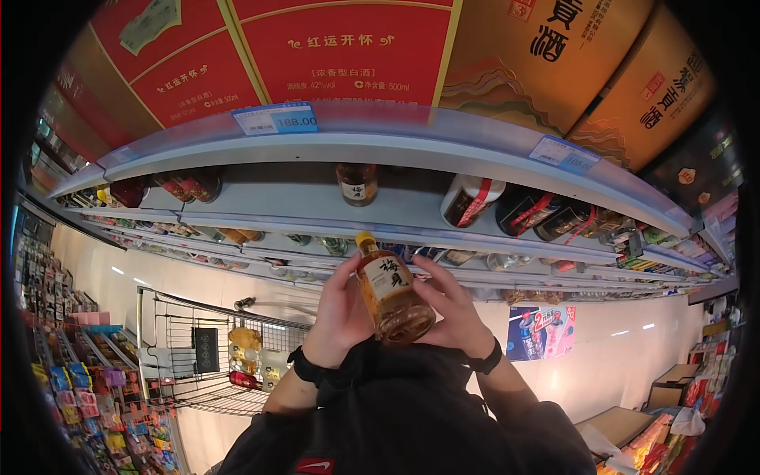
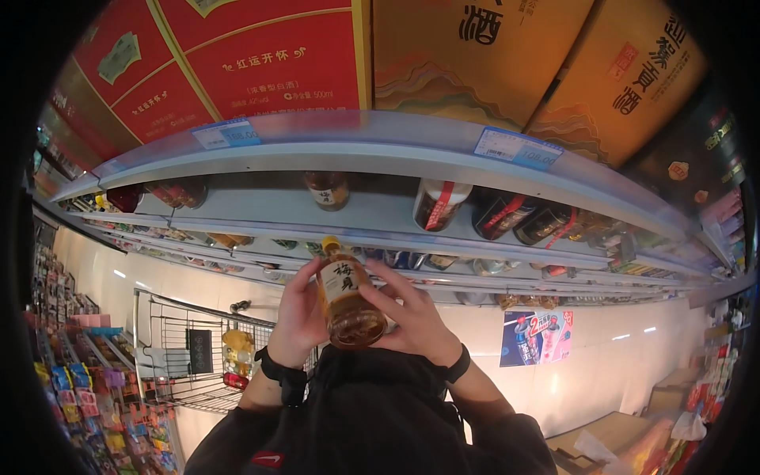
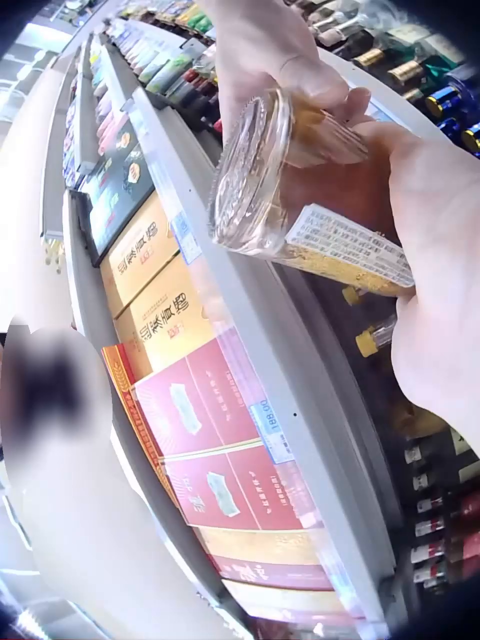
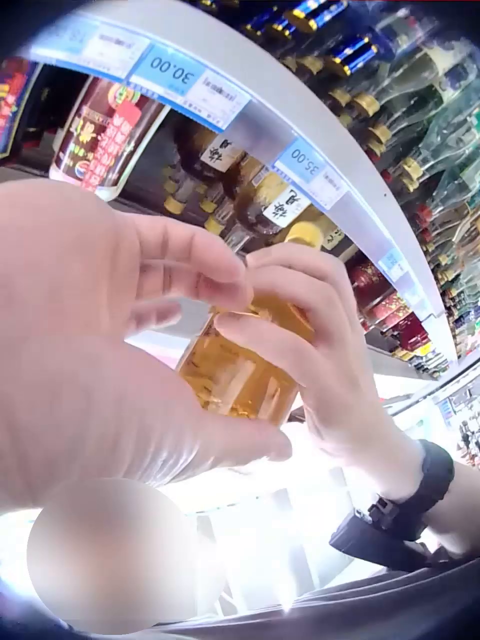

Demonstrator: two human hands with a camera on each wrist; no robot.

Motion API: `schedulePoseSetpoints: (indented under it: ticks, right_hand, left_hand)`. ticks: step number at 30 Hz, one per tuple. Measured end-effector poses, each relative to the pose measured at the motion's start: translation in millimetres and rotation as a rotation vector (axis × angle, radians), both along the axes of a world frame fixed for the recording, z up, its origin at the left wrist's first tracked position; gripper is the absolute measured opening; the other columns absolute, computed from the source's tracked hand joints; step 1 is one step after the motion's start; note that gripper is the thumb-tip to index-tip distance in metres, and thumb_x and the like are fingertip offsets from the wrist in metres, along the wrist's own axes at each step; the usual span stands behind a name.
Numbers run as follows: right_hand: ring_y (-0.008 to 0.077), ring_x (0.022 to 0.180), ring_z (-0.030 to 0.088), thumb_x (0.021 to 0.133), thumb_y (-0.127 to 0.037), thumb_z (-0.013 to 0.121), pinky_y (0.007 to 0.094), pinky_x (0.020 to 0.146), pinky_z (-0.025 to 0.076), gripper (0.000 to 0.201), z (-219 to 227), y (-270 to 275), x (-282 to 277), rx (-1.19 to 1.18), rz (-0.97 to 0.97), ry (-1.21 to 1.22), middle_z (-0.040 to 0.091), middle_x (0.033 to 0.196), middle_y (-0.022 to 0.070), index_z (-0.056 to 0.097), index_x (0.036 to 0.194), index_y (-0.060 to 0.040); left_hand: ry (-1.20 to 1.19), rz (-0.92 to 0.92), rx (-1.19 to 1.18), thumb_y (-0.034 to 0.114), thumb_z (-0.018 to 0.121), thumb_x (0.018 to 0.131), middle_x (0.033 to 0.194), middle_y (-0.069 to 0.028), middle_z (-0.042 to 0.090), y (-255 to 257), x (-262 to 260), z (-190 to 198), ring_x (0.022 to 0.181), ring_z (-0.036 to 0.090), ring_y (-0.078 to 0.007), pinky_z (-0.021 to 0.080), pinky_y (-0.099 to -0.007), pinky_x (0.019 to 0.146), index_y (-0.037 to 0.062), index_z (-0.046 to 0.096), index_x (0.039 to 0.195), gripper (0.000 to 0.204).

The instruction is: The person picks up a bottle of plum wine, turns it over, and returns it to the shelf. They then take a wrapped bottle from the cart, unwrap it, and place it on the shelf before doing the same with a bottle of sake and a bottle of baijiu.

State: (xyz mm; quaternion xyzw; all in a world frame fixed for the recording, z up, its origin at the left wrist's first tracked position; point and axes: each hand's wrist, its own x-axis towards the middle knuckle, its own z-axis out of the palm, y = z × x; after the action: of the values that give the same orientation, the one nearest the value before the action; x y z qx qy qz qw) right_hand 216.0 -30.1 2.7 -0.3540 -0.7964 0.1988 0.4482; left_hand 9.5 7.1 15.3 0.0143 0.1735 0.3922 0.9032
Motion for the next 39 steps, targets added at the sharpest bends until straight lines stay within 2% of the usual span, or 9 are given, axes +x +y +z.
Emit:
schedulePoseSetpoints:
  ticks: [14, 18, 22, 27, 29, 32, 35, 37, 39]
  right_hand:
    - [0.0201, 0.092, 0.066, 0.056, -0.024, 0.094, 0.0294, 0.075, 0.055, 0.083, 30.7, 10.5, -0.4, -0.144, -0.095, 0.153, 0.063, 0.116, 0.0116, 0.062, 0.129, -0.0037]
    - [0.0302, 0.101, 0.065, 0.052, -0.029, 0.095, 0.0375, 0.089, 0.052, 0.087, 26.8, 7.6, -0.4, -0.204, -0.110, 0.179, 0.066, 0.114, 0.0150, 0.062, 0.127, -0.0015]
    - [0.0216, 0.091, 0.066, 0.058, -0.026, 0.093, 0.0306, 0.072, 0.055, 0.084, 24.0, 0.1, -2.1, -0.158, -0.102, 0.154, 0.059, 0.123, 0.0127, 0.060, 0.132, -0.0055]
    - [0.0242, 0.088, 0.066, 0.062, -0.030, 0.091, 0.0336, 0.073, 0.055, 0.077, -1.7, -15.5, -0.8, 0.096, -0.049, -0.017, 0.054, 0.133, 0.0160, 0.061, 0.130, -0.0100]
    - [0.0251, 0.086, 0.066, 0.063, -0.031, 0.090, 0.0370, 0.077, 0.056, 0.076, -11.2, -19.8, 0.7, 0.086, -0.040, -0.089, 0.052, 0.136, 0.0186, 0.060, 0.130, -0.0110]
    - [0.0264, 0.094, 0.066, 0.067, -0.030, 0.090, 0.0405, 0.084, 0.055, 0.082, -13.8, -25.8, -4.0, -0.042, -0.043, -0.061, 0.053, 0.135, 0.0187, 0.052, 0.137, -0.0091]
    - [0.0241, 0.105, 0.064, 0.078, -0.025, 0.084, 0.0378, 0.089, 0.053, 0.078, -14.8, -31.3, -14.1, -0.345, -0.022, 0.184, 0.056, 0.133, 0.0164, 0.044, 0.142, -0.0058]
    - [0.0207, 0.113, 0.060, 0.087, -0.018, 0.077, 0.0333, 0.092, 0.051, 0.069, -36.7, -34.7, -15.4, -0.846, 0.229, 0.727, 0.058, 0.130, 0.0129, 0.039, 0.142, -0.0016]
    - [0.0170, 0.112, 0.059, 0.089, -0.010, 0.072, 0.0317, 0.090, 0.050, 0.059, -39.2, -29.3, -12.8, -0.948, 0.215, 0.723, 0.058, 0.129, 0.0113, 0.042, 0.139, 0.0002]
  left_hand:
    - [-0.299, -0.149, -0.082, 0.053, 0.036, 0.104, 0.131, -0.0141, 0.060, -16.3, 13.0, -29.6, 0.116, 0.063, -0.0271, 0.061, -0.0433, 0.090, 0.0056, 0.047, 0.137, 0.059]
    - [-0.124, -0.128, -0.076, 0.046, 0.039, 0.106, 0.122, -0.0100, 0.065, -16.0, 14.9, -19.5, 0.109, 0.066, -0.0229, 0.061, -0.0377, 0.084, 0.0046, 0.056, 0.127, 0.049]
    - [-0.147, -0.082, -0.098, 0.049, 0.042, 0.104, 0.130, -0.0122, 0.061, -12.1, 13.2, -25.4, 0.120, 0.059, -0.0268, 0.050, -0.0429, 0.103, 0.0071, 0.051, 0.135, 0.053]
    - [-0.065, -0.066, 0.026, 0.047, 0.048, 0.102, 0.128, -0.0149, 0.061, -5.6, 0.4, -7.0, 0.119, 0.059, -0.0282, 0.048, -0.0429, 0.103, 0.0065, 0.051, 0.134, 0.052]
    - [0.191, 0.060, 0.317, 0.044, 0.049, 0.102, 0.126, -0.0169, 0.061, -3.7, -0.8, -8.6, 0.115, 0.061, -0.0296, 0.051, -0.0441, 0.099, 0.0056, 0.051, 0.133, 0.050]
    - [0.283, 0.113, 0.459, 0.037, 0.054, 0.099, 0.122, -0.0193, 0.062, 4.4, 0.1, -9.6, 0.109, 0.064, -0.0313, 0.054, -0.0441, 0.093, 0.0036, 0.051, 0.130, 0.045]
    - [0.428, 0.160, 0.568, 0.035, 0.058, 0.095, 0.118, -0.0197, 0.063, 10.4, 3.9, -3.5, 0.105, 0.065, -0.0316, 0.056, -0.0440, 0.090, 0.0021, 0.052, 0.127, 0.046]
    - [0.465, 0.179, 0.596, 0.032, 0.060, 0.094, 0.116, -0.0188, 0.063, 15.8, 6.1, -1.6, 0.103, 0.066, -0.0306, 0.057, -0.0432, 0.088, 0.0015, 0.052, 0.126, 0.045]
    - [0.529, 0.166, 0.719, 0.028, 0.063, 0.091, 0.115, -0.0178, 0.064, 22.5, 7.5, -4.2, 0.100, 0.067, -0.0294, 0.057, -0.0415, 0.086, 0.0009, 0.052, 0.126, 0.046]
